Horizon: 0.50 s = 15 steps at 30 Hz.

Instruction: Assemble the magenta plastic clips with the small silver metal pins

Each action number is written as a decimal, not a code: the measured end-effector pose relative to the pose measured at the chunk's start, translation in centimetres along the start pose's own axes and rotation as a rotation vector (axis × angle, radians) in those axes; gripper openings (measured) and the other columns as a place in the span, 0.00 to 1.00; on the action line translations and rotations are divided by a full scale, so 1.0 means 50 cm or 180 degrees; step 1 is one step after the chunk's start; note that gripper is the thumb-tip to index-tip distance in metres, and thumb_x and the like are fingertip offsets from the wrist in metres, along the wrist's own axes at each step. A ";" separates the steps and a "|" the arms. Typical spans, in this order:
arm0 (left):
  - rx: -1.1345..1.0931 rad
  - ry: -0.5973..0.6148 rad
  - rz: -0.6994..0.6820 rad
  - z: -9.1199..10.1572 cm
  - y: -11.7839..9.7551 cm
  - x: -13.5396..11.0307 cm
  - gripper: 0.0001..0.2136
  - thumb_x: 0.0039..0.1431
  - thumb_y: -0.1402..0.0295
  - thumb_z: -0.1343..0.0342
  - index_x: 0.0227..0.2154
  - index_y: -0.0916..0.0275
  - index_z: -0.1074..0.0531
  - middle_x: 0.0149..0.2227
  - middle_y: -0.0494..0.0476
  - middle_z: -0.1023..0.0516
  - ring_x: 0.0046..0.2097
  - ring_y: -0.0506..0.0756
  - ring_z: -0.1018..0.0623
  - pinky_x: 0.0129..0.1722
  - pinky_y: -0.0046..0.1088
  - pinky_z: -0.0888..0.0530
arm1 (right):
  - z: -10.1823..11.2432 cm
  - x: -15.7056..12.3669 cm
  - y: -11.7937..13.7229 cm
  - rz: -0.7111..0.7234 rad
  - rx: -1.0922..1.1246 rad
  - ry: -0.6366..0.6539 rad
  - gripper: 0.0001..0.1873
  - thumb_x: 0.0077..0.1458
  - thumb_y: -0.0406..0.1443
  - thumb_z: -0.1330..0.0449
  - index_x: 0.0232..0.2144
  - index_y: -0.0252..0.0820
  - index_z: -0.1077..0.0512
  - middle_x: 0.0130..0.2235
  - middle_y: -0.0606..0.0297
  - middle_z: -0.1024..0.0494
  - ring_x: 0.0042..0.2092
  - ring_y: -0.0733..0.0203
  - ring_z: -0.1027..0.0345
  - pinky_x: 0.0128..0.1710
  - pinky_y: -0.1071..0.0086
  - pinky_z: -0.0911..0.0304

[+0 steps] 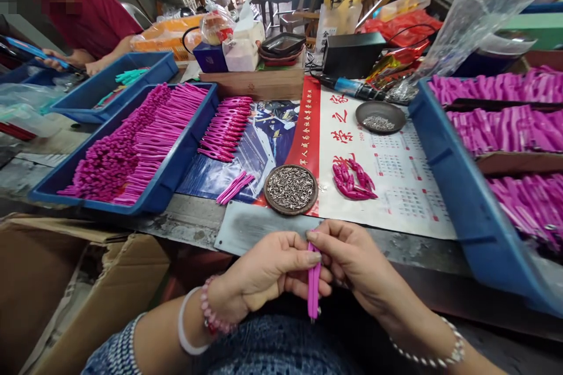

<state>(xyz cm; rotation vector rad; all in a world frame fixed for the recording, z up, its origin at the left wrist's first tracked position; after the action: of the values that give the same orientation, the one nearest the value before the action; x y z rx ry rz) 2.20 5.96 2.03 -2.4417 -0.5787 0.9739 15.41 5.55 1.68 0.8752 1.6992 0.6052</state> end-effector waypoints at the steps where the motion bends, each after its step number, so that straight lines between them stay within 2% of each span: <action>1: -0.0047 0.0008 0.0013 0.001 -0.001 0.002 0.14 0.43 0.63 0.31 0.27 0.68 0.27 0.27 0.59 0.21 0.27 0.52 0.20 0.27 0.24 0.21 | 0.001 0.003 -0.003 -0.0041 0.0040 -0.0020 0.26 0.37 0.50 0.24 0.20 0.39 0.32 0.12 0.77 0.38 0.12 0.77 0.52 0.11 0.84 0.57; 7: -0.0198 0.0047 0.0029 0.006 0.006 0.011 0.13 0.44 0.64 0.32 0.27 0.69 0.26 0.28 0.60 0.21 0.27 0.52 0.20 0.27 0.24 0.21 | 0.003 0.012 -0.018 -0.0010 0.0184 -0.0011 0.24 0.38 0.48 0.24 0.20 0.39 0.32 0.14 0.76 0.38 0.14 0.77 0.52 0.12 0.83 0.54; 15: -0.0258 -0.0120 -0.0204 -0.002 0.015 0.004 0.15 0.44 0.63 0.32 0.28 0.66 0.30 0.26 0.59 0.21 0.24 0.51 0.21 0.24 0.23 0.23 | -0.012 0.002 -0.016 0.0205 0.0390 -0.0073 0.25 0.42 0.46 0.25 0.19 0.39 0.35 0.14 0.77 0.39 0.14 0.78 0.54 0.11 0.84 0.58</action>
<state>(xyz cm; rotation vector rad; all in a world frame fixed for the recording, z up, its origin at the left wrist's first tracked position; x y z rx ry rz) 2.56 5.45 1.57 -2.4636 -0.7180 0.9906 14.63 5.17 1.21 1.0236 1.7067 0.5363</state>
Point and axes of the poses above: each hand's wrist, its own x-axis towards the middle knuckle, its own z-axis out of the back of the hand, y = z × x, the point moved 3 cm from there along x, towards the middle knuckle
